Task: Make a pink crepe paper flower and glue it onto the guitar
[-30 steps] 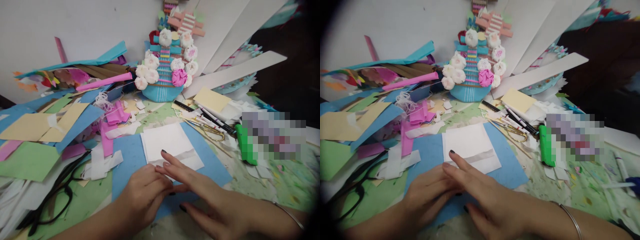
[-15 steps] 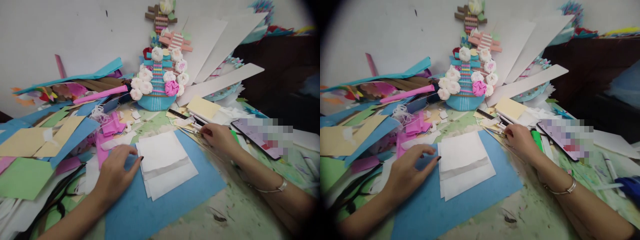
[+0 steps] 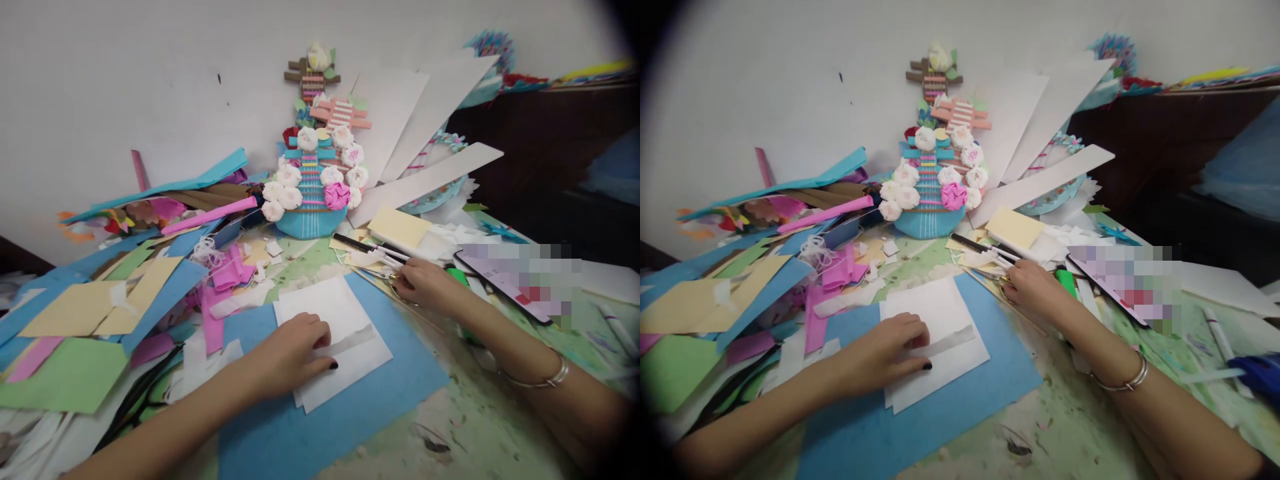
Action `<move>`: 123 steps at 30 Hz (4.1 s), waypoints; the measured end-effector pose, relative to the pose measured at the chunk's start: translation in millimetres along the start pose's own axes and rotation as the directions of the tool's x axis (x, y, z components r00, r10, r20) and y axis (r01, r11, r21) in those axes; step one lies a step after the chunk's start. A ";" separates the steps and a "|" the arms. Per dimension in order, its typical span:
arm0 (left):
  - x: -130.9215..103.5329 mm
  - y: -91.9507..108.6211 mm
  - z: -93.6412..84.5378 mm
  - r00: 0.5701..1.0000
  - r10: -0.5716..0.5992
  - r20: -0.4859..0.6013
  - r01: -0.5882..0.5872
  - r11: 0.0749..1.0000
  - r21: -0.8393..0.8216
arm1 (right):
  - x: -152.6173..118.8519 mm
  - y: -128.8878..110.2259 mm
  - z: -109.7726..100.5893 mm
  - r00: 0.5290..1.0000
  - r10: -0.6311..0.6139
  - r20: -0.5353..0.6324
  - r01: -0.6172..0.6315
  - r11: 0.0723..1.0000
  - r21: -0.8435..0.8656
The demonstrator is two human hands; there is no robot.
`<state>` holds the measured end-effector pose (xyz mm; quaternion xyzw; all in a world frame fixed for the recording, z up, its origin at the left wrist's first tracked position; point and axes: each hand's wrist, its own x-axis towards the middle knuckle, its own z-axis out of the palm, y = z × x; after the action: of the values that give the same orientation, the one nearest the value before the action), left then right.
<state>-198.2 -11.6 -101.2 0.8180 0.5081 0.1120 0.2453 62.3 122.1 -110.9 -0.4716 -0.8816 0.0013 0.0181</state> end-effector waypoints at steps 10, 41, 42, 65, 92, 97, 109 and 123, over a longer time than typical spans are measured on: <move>7.1 0.5 -25.2 0.965 -0.263 0.016 0.177 0.601 -0.779 | -9.0 5.9 -21.7 0.991 0.136 0.001 -0.115 0.835 0.537; 6.7 40.7 -8.2 0.837 -0.442 -0.322 -0.383 -0.051 -0.922 | -51.6 -87.9 -31.1 1.000 0.018 -0.004 0.003 0.062 0.998; 6.4 43.3 -5.1 0.840 -0.425 -0.338 -0.379 -0.012 -0.925 | -54.2 -92.5 -31.4 0.999 0.021 -0.024 0.023 0.058 0.998; 2.1 -3.9 -24.0 0.605 -0.352 -0.714 -0.189 0.807 -0.559 | -56.2 -85.6 -34.3 0.989 -0.013 0.144 -0.145 -0.011 0.989; 15.8 -34.2 -19.0 0.933 -0.314 -0.174 -0.127 0.164 -0.978 | -38.0 -81.0 -21.7 0.967 0.011 0.254 -0.253 0.160 0.954; 14.1 -34.3 -19.7 0.918 -0.345 -0.196 -0.128 0.210 -0.969 | -39.9 -86.4 -18.8 0.966 0.039 0.256 -0.259 0.126 0.958; 7.3 -17.8 -28.7 0.926 -0.377 0.000 0.119 0.292 -0.949 | -47.1 -89.2 -19.8 0.970 0.006 0.242 -0.240 0.174 0.955; -1.2 -13.8 -41.0 0.972 -0.235 0.007 0.082 0.315 -0.946 | -50.2 -89.8 -24.4 0.981 0.060 0.183 -0.189 0.115 0.975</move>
<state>-227.2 4.2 -73.2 0.4621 0.4425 0.4137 0.6477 16.3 30.1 -86.3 -0.4132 -0.6174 0.6073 0.2816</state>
